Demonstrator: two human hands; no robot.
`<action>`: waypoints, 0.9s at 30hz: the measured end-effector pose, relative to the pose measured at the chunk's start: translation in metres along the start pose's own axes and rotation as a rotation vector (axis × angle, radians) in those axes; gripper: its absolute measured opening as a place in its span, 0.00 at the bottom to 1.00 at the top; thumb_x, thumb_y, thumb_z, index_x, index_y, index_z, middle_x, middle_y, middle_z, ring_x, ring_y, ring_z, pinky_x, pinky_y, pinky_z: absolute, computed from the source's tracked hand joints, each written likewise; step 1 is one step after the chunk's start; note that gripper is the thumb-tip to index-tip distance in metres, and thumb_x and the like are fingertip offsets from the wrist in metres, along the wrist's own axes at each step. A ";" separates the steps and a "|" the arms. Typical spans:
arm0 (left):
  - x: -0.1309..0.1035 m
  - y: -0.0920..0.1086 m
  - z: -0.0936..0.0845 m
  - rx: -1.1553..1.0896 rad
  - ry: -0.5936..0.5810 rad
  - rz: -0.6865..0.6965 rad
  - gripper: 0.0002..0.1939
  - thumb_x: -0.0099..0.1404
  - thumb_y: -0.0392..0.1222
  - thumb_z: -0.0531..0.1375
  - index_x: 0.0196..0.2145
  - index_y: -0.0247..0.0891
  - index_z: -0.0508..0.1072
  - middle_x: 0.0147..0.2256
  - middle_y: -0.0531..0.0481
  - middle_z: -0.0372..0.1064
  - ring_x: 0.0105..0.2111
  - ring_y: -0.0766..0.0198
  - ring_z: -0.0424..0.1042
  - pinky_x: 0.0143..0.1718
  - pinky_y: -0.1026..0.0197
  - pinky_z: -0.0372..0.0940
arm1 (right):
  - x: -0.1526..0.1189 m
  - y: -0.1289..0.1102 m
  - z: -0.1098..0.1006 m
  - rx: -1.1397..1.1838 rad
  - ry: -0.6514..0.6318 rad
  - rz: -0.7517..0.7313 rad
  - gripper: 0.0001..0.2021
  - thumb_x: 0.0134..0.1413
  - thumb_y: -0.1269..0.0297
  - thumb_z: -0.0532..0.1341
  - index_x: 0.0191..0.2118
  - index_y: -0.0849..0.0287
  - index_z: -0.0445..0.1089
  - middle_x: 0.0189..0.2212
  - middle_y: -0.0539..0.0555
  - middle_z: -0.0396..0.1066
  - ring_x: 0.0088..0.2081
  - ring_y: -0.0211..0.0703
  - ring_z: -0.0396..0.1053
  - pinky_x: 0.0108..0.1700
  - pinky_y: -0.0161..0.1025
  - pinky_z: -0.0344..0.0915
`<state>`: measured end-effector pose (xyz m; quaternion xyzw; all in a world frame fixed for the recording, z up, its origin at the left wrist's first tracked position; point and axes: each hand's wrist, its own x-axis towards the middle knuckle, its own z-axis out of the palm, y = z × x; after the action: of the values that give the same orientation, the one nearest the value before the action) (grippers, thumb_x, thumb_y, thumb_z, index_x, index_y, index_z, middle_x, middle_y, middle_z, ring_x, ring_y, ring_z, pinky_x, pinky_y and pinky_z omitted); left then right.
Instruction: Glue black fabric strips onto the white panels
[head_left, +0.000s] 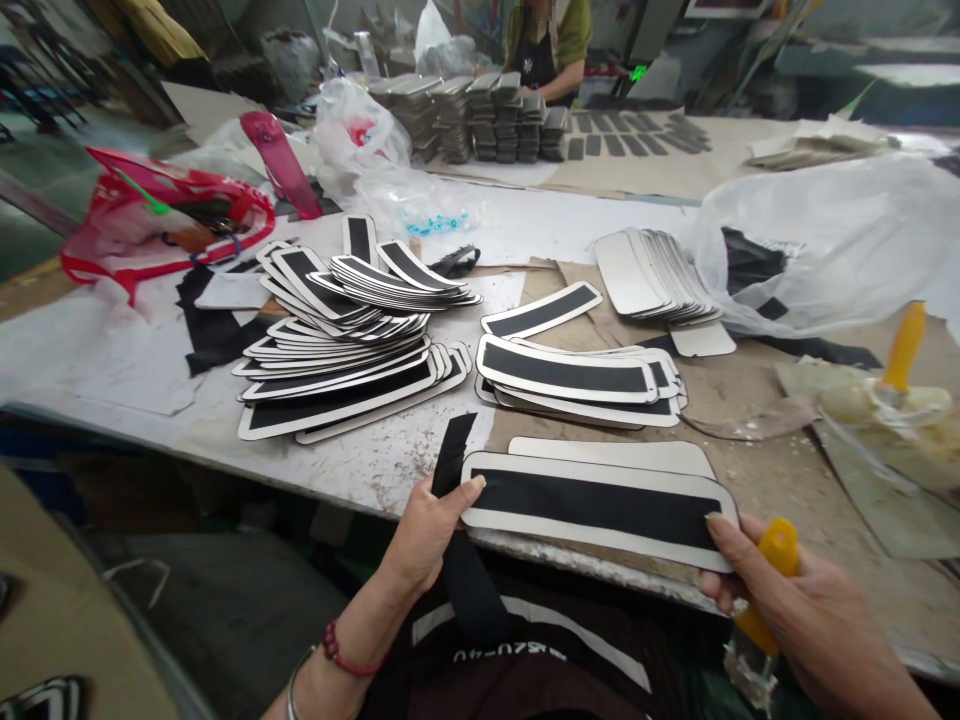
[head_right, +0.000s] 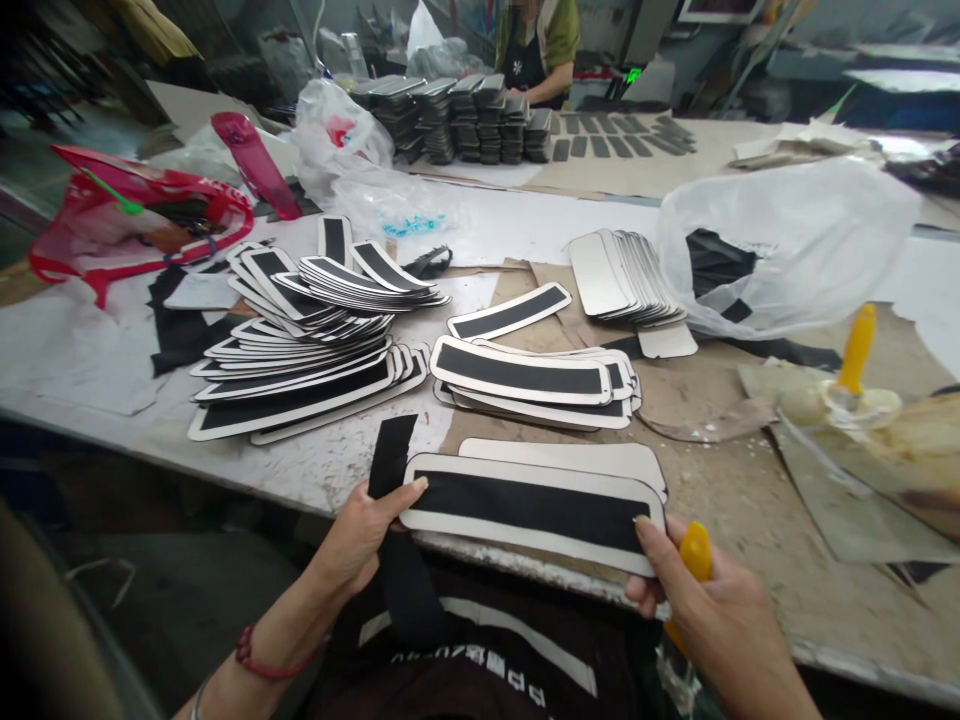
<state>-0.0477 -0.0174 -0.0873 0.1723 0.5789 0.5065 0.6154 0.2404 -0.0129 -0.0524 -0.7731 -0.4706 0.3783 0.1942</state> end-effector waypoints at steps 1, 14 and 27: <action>0.001 -0.002 0.000 0.002 0.019 0.018 0.12 0.50 0.43 0.66 0.31 0.33 0.74 0.26 0.49 0.74 0.27 0.62 0.71 0.30 0.63 0.65 | -0.002 -0.001 0.001 -0.005 -0.002 -0.007 0.22 0.44 0.40 0.56 0.21 0.56 0.68 0.15 0.52 0.71 0.19 0.43 0.67 0.22 0.38 0.60; 0.008 -0.009 0.006 -0.047 0.093 0.092 0.14 0.55 0.45 0.63 0.36 0.34 0.74 0.29 0.49 0.74 0.32 0.62 0.71 0.37 0.63 0.64 | -0.020 -0.016 0.008 0.032 0.069 -0.020 0.20 0.48 0.43 0.55 0.20 0.56 0.64 0.14 0.49 0.68 0.18 0.39 0.63 0.24 0.35 0.59; 0.004 0.001 0.011 -0.278 -0.045 -0.142 0.12 0.50 0.43 0.67 0.28 0.33 0.71 0.20 0.57 0.63 0.16 0.75 0.57 0.16 0.71 0.54 | 0.001 -0.010 0.002 0.707 -0.267 0.136 0.20 0.46 0.46 0.62 0.24 0.58 0.58 0.12 0.45 0.57 0.17 0.31 0.51 0.20 0.28 0.52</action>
<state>-0.0394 -0.0099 -0.0860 0.0553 0.5000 0.5331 0.6803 0.2331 -0.0075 -0.0470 -0.6318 -0.2801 0.6266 0.3602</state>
